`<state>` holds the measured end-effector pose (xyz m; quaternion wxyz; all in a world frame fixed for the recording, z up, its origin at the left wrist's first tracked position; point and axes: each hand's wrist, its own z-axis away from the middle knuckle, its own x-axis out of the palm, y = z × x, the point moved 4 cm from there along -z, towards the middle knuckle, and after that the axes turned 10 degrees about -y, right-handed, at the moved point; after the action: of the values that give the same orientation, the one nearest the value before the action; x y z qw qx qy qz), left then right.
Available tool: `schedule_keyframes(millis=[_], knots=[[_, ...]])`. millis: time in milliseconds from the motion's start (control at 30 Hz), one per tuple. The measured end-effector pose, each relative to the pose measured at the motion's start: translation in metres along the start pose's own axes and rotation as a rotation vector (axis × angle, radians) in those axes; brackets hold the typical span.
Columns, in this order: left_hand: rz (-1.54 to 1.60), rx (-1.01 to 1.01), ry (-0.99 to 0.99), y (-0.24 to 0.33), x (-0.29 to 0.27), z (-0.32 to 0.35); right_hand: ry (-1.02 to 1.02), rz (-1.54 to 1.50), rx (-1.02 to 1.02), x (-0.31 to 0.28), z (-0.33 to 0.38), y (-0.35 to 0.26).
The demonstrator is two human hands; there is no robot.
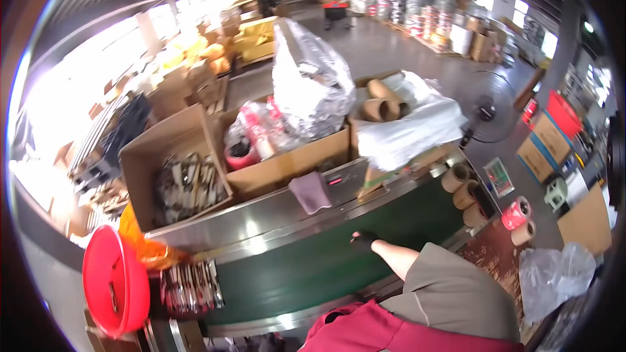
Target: Packaging small items from a production line into larger plastic bags.
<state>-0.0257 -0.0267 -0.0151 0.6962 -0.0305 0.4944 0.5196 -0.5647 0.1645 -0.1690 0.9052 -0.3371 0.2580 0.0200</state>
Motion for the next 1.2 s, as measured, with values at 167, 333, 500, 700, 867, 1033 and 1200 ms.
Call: schedule_keyframes(millis=[167,333,500,700,867,1033,1200], knots=[[-0.16,0.097,-0.12,0.121,-0.033,-0.095,0.224,-0.002,0.262,-0.032,0.079,0.147],[-0.296,0.316,-0.61,0.02,0.084,-0.226,0.427,-0.332,0.47,0.045,0.18,0.213],[-0.402,0.602,-0.58,0.033,0.059,-0.274,0.462,-0.867,0.468,0.197,0.267,0.222],[-0.329,0.884,-0.433,0.019,0.032,-0.286,0.437,-1.348,0.317,0.262,0.24,0.115],[-0.146,1.03,-0.302,-0.004,0.056,-0.251,0.366,-1.647,0.201,0.187,0.222,0.023],[0.046,1.096,-0.184,-0.026,0.068,-0.183,0.672,-0.297,0.066,0.14,0.153,0.009],[0.244,0.902,-0.062,-0.111,0.104,-0.015,0.071,0.136,-0.03,0.157,0.127,-0.007]])
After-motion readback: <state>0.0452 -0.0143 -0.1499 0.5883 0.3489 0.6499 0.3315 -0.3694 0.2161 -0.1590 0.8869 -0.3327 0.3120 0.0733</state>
